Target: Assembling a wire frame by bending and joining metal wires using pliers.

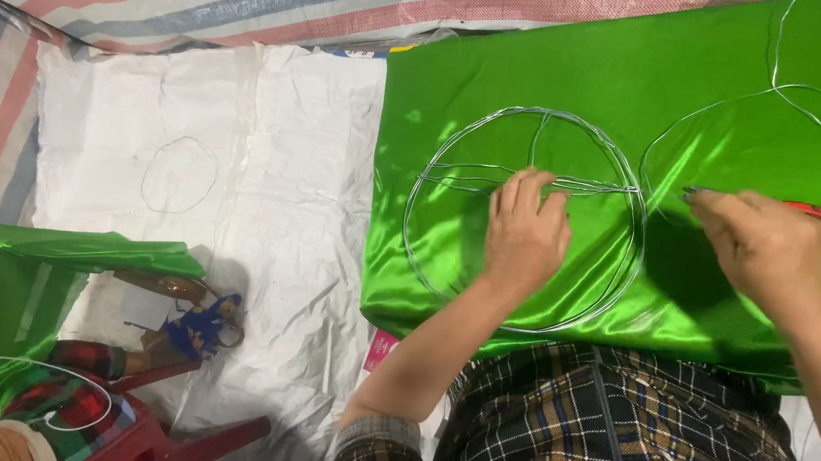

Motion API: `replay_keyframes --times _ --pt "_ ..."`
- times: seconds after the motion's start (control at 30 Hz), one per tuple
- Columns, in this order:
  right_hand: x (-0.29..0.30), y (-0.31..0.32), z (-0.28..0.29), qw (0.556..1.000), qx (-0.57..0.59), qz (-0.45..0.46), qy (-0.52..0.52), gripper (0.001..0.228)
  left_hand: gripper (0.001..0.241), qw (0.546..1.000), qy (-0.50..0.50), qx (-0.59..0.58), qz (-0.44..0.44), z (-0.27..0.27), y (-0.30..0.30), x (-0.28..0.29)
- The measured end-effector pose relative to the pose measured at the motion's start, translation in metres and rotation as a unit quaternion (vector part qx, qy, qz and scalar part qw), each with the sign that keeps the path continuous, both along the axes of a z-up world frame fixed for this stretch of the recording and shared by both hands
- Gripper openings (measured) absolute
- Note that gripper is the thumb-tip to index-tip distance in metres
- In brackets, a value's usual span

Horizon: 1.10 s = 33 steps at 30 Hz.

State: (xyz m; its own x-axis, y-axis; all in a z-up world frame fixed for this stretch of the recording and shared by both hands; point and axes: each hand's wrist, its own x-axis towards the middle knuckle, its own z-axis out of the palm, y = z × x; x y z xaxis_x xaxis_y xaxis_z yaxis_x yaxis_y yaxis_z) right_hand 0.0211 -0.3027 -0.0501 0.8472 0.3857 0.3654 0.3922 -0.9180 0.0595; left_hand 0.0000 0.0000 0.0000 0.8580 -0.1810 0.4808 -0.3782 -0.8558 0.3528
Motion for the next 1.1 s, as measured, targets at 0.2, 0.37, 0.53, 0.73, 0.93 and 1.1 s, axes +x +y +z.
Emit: replay_keyframes --times 0.2,0.37,0.53,0.73,0.93,1.1 --pt "0.032 -0.006 0.057 0.934 0.320 0.079 0.139 0.013 0.017 0.975 0.206 0.077 -0.017 -0.033 -0.016 0.010" --pt "0.084 -0.019 0.013 0.956 0.270 0.092 -0.073 0.005 0.016 0.975 0.199 0.101 -0.001 -0.032 -0.025 0.010" --pt "0.119 0.020 -0.011 0.992 -0.036 0.006 -0.118 0.030 0.021 0.986 0.147 0.081 0.008 -0.046 -0.026 0.007" --pt "0.019 0.067 0.021 0.988 0.120 0.086 0.042 0.053 0.023 0.997 0.028 0.029 0.059 -0.046 -0.014 0.002" --pt "-0.014 0.077 0.015 0.910 0.389 0.068 0.127 0.054 0.006 0.990 -0.113 -0.039 0.078 0.002 -0.027 -0.008" --pt "-0.011 0.083 0.037 0.821 0.540 0.053 0.176 0.029 0.018 0.996 -0.076 -0.029 0.048 0.017 -0.029 -0.023"
